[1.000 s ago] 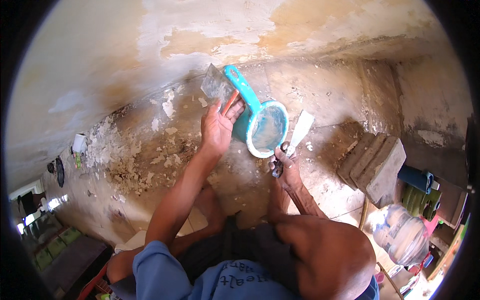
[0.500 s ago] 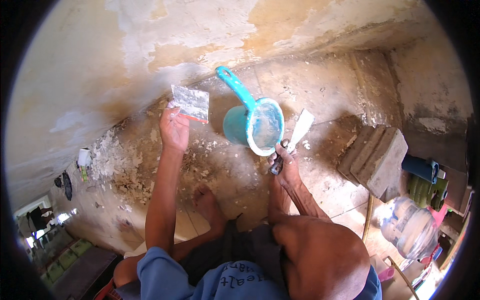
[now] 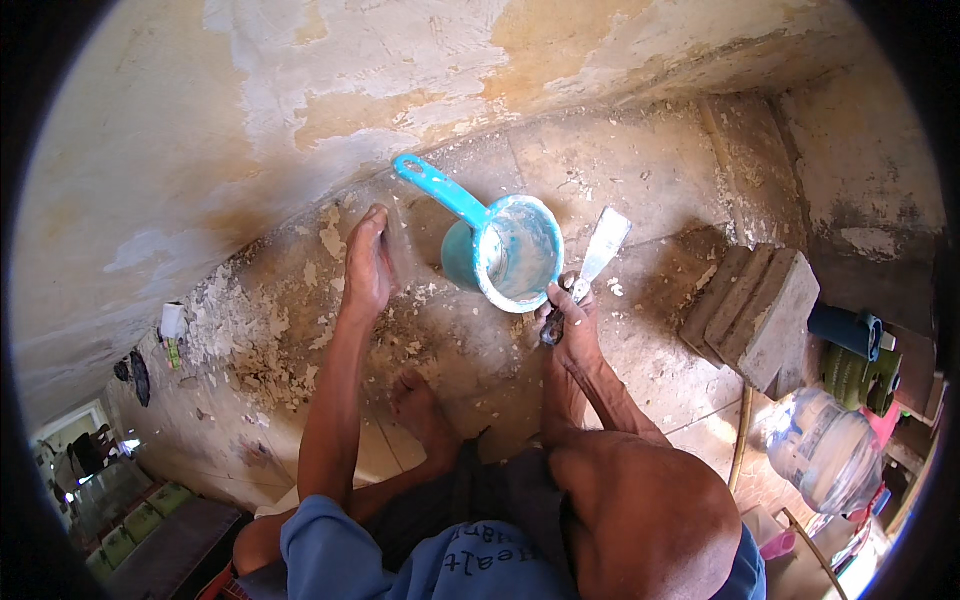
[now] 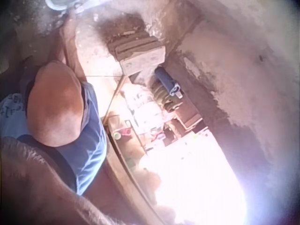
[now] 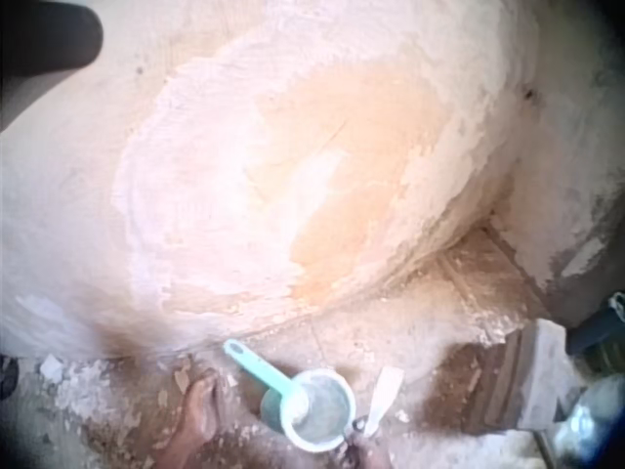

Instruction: The person applies patching compound to a damaged wall using a putty knife. They scoop the material from a small blue bucket and smooth it over the surface of the wall, working along the corner and flat sections.

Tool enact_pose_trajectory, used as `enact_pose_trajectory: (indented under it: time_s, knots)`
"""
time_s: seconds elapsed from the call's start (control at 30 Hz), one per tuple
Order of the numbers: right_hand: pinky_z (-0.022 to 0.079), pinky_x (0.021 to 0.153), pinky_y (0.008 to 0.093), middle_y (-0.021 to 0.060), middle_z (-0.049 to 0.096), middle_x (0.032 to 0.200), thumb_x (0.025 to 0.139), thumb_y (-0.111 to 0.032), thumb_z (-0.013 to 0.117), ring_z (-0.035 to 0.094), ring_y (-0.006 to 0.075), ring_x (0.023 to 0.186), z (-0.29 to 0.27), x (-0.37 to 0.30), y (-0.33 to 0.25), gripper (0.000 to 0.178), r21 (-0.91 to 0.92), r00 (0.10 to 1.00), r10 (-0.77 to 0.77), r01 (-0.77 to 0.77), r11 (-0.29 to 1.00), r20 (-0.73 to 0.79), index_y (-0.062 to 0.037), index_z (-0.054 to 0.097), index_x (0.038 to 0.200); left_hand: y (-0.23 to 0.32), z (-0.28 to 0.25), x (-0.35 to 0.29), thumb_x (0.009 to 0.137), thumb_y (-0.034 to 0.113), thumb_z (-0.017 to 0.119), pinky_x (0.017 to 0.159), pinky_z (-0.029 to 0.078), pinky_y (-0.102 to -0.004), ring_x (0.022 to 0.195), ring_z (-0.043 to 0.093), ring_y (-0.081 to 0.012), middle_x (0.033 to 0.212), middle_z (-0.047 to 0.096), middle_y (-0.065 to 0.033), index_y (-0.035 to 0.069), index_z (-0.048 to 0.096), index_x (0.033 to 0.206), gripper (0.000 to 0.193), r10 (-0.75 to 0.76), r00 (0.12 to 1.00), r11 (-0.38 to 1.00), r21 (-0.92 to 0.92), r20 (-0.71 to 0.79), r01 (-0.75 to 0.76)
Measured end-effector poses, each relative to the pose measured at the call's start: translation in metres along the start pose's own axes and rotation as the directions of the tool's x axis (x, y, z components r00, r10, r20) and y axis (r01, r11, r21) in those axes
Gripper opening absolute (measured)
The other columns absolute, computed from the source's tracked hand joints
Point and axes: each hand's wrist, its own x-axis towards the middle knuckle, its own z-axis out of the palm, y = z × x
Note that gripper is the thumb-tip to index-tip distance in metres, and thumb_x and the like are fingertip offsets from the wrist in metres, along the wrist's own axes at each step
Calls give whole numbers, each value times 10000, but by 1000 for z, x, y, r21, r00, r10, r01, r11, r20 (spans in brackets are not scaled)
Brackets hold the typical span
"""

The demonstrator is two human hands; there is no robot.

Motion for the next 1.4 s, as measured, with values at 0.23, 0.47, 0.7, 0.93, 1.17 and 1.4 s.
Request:
enact_pose_trajectory:
  time_s: [0.23, 0.47, 0.7, 0.93, 1.17, 1.4]
  knots:
    - [501, 513, 256, 23, 574, 722, 906, -35, 603, 584, 109, 572, -4, 2, 0, 143, -75, 1000, -23, 23, 997, 10, -91, 485, 964, 15, -1, -6, 1006, 188, 521, 887, 464, -328, 957, 558, -125, 1032, 579, -20, 45, 577, 1116, 188, -25, 973, 991, 136, 231, -7]
    - [491, 511, 247, 28, 588, 715, 910, -54, 616, 587, 108, 581, -2, -1, -1, 142, -40, 1000, 4, -5, 999, -14, -85, 491, 969, 31, 15, -9, 1020, 233, 491, 821, 484, -323, 901, 574, -138, 996, 598, -26, 27, 579, 1128, 249, -133, 983, 949, 303, 123, 91]
    - [455, 483, 227, 38, 592, 718, 932, -96, 615, 571, 108, 563, -4, -5, 3, 151, -201, 999, 43, -45, 979, -17, -73, 490, 1012, 25, 45, -3, 839, 526, 690, 727, 433, -310, 808, 510, -113, 885, 557, -13, 35, 496, 1332, 722, -286, 930, 798, 594, 232, 97]
    - [453, 515, 282, 78, 592, 810, 932, -157, 573, 580, 159, 615, 4, -11, -35, 195, -539, 966, 241, -253, 803, -95, -63, 482, 1077, 14, 61, 33, 968, 365, 557, 461, 270, -231, 511, 386, -43, 617, 472, 38, 21, 661, 1015, 362, -265, 937, 790, 608, 228, 75]
    - [476, 752, 476, 252, 604, 973, 940, -174, 550, 600, 413, 857, -20, -38, -114, 314, -969, 973, 20, 228, 97, 231, -24, 511, 1213, 3, 77, 58, 925, 471, 598, 544, 344, -254, 588, 453, -69, 658, 517, 19, 43, 651, 886, 433, -258, 924, 688, 725, 284, -31]
    - [522, 718, 466, 222, 652, 990, 927, -154, 580, 643, 422, 850, -1, -26, -150, 299, -881, 914, 15, 396, -259, 406, -34, 585, 1200, -5, 89, 65, 907, 505, 603, 662, 450, -327, 705, 554, -134, 731, 599, -41, 21, 678, 928, 490, -300, 906, 609, 791, 300, -61]
